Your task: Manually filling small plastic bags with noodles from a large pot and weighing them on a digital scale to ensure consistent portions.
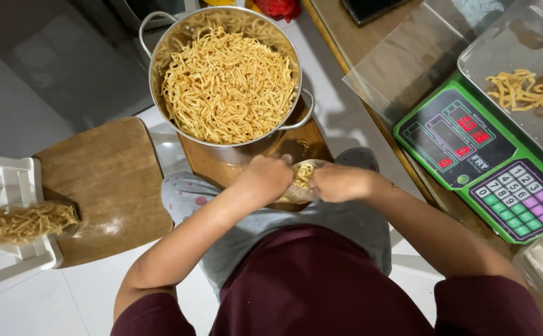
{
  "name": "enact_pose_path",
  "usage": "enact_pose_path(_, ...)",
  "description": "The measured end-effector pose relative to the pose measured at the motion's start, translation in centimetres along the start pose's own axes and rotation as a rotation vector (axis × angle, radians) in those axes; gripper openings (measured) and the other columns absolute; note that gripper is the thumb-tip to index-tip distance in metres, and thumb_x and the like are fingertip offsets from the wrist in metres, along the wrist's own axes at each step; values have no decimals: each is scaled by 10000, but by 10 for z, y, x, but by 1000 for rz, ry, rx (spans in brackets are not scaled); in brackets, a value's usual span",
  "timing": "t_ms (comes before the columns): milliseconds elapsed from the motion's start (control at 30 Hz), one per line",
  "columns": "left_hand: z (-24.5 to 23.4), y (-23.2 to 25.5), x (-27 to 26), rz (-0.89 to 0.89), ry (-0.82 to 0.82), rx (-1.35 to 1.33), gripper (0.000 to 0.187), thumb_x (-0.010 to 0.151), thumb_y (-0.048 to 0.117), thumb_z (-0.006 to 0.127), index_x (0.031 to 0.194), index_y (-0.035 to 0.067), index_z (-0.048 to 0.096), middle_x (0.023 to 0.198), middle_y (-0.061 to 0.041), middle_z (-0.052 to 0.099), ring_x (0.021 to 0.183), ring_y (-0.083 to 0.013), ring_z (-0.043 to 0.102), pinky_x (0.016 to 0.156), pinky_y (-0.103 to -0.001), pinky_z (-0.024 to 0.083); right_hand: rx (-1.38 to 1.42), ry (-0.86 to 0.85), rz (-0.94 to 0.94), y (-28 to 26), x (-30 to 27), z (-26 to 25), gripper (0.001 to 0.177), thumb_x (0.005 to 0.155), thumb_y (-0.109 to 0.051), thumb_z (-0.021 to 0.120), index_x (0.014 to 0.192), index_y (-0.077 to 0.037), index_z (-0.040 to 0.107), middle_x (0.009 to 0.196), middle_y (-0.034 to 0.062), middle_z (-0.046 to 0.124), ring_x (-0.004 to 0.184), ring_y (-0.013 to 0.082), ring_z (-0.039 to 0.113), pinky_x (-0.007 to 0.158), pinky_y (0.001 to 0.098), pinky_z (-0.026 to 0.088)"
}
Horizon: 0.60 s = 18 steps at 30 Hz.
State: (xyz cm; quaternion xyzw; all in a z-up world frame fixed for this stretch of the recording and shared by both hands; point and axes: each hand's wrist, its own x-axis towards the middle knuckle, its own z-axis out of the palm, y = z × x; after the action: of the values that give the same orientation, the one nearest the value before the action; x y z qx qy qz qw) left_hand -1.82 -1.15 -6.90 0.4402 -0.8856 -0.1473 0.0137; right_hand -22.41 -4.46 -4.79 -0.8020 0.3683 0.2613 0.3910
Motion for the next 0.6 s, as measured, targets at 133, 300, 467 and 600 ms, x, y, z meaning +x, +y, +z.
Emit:
enact_pose_path(133, -44, 12, -20, 20, 111, 85, 298, 936, 60, 495, 804, 98, 760, 721, -95, 736, 688, -316, 767, 566, -459, 600, -23, 51, 117, -21, -21, -22, 354, 1010, -227, 513, 1002, 12, 774, 867, 219, 766, 748, 276, 766, 584, 378, 588)
enact_pose_path(300, -38, 14, -24, 36, 128, 61, 296, 909, 84, 512, 733, 97, 749, 668, -110, 724, 642, -326, 750, 515, -475, 581, -55, 83, 199, -50, -36, -26, 563, 974, -293, 620, 1441, -23, 460, 1286, 261, 664, 1182, 417, 685, 923, 551, 590)
enact_pose_path(467, 7, 7, -12, 50, 200, 110, 277, 882, 106, 560, 686, 139, 753, 626, -67, 707, 588, -279, 735, 485, -431, 564, -159, 256, 210, -26, -3, 10, 827, 830, -325, 837, 1442, -47, 357, 1384, 218, 485, 1302, 409, 566, 966, 569, 570)
enact_pose_path(600, 4, 9, -14, 43, 202, 113, 287, 886, 102, 553, 699, 128, 769, 621, -73, 717, 589, -274, 737, 480, -417, 560, -210, 272, 225, -36, -7, 9, 845, 801, -332, 869, 1406, -23, 368, 1365, 203, 468, 1291, 392, 560, 956, 557, 582)
